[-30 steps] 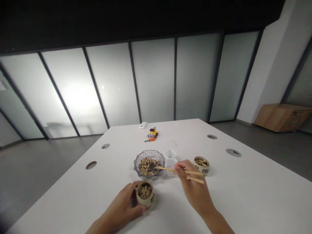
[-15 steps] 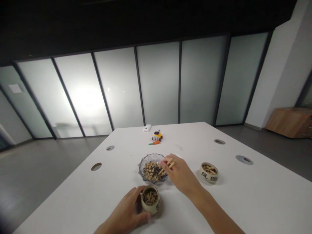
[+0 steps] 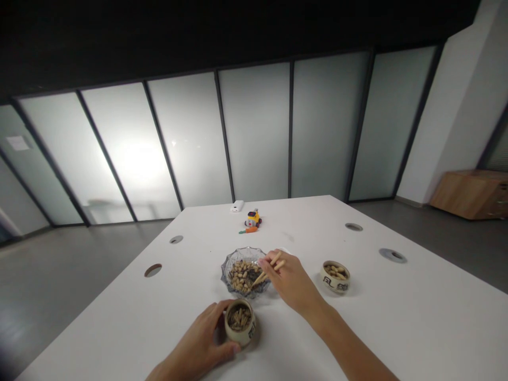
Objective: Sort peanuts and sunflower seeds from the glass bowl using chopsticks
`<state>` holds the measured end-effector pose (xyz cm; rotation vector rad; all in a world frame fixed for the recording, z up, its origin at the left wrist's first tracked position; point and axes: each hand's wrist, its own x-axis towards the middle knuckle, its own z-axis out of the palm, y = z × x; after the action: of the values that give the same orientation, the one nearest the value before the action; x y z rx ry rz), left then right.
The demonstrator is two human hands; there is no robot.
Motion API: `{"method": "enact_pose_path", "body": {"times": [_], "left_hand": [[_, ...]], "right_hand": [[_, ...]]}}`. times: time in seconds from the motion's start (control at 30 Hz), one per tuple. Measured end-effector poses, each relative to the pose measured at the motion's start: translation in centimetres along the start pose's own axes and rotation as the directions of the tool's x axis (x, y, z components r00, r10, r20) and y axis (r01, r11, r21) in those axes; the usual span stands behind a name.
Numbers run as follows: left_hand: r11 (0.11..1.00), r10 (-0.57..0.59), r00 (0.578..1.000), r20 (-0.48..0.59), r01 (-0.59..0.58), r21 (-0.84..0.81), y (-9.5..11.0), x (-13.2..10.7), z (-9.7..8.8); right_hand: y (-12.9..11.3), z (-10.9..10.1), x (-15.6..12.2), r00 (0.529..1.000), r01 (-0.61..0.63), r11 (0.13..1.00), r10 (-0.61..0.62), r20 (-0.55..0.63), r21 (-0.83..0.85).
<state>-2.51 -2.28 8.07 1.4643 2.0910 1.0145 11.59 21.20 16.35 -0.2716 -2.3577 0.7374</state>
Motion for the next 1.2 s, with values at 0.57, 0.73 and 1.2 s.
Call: {"method": "enact_pose_path", "body": {"times": [0.57,0.73,1.2], "left_hand": [[1.000,0.002,1.000,0.018,-0.002,-0.008,0.4,0.0,-0.2],[1.000,-0.024,1.000,0.013,0.024,0.001,0.5,0.0,-0.1],[0.999,-0.030,0.999,0.016,0.030,0.011,0.6,0.0,-0.2]], "right_hand": [[1.5,-1.6,0.4,0.976,-0.217,0.876,0.206,0.073,0.432],[1.0,-3.4,0.9,0.941,-0.312,0.727,0.324,0.095,0.612],[0.6,-2.4,0.8,0.972,-0.218,0.863,0.232,0.026,0.456]]}}
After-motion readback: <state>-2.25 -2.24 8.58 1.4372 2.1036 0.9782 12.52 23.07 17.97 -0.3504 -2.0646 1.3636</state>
